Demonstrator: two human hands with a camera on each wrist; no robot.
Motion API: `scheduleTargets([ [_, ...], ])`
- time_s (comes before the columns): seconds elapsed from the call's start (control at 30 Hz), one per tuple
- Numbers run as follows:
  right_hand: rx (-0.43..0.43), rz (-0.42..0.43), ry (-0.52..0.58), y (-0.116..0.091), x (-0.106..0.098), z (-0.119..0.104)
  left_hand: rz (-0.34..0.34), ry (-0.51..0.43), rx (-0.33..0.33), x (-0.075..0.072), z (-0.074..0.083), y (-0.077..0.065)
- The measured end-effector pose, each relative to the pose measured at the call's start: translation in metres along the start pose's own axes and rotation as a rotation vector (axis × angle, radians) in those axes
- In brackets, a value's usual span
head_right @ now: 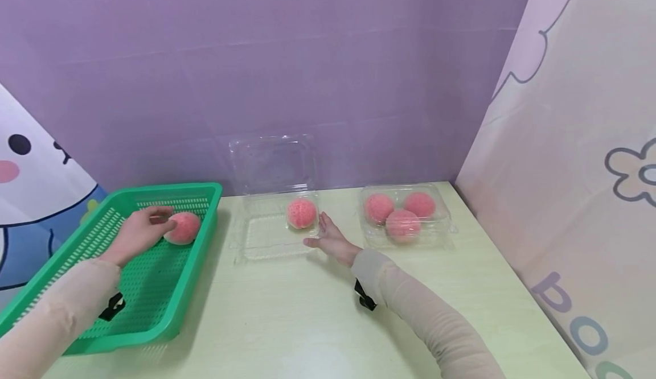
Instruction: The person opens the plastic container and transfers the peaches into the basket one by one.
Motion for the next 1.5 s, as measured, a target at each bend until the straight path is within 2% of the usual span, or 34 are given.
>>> scheduleTargets([
  [0.17, -0.003, 0.002, -0.002, 0.0, 0.001, -0.002, -0.03, -0.085, 0.055, -0.004, 0.039, -0.003],
  [0.3, 0.001, 0.012, -0.004, 0.0, 0.0, -0.002, -0.075, -0.096, 0.074, 0.002, 0.072, -0.001],
  [0.5, 0.001, 0.021, -0.009, 0.0, -0.002, -0.003, -0.17, -0.206, 0.131, 0.021, 0.123, 0.011],
  [0.7, 0.001, 0.019, -0.02, -0.002, -0.005, -0.005, -0.224, -0.158, 0.149, 0.053, 0.156, 0.035],
  [0.83, 0.011, 0.021, -0.012, -0.002, -0.006, -0.003, -0.222, -0.098, 0.147, 0.076, 0.165, 0.055],
  [1.03, 0.001, 0.029, -0.001, 0.0, -0.008, -0.001, -0.194, 0.003, 0.146, 0.095, 0.17, 0.082],
  [1.23, -0.003, 0.032, 0.003, 0.0, -0.007, -0.001, -0.237, -0.05, 0.1, 0.117, 0.165, 0.101],
  [1.33, 0.002, 0.031, -0.003, 0.0, -0.005, 0.0, -0.265, -0.078, 0.079, 0.128, 0.159, 0.106],
  [1.5, 0.005, 0.033, -0.015, 0.0, -0.001, 0.0, -0.263, -0.123, 0.07, 0.14, 0.151, 0.11],
])
Point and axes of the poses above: each hand's wrist, its own y-axis towards the middle knuckle, its own x-axis out of the palm, z = x × y, the point moved 7 cm from there along y, towards the middle knuckle, and after that the axes turned 15 degrees about y, right-handed, at the moved point
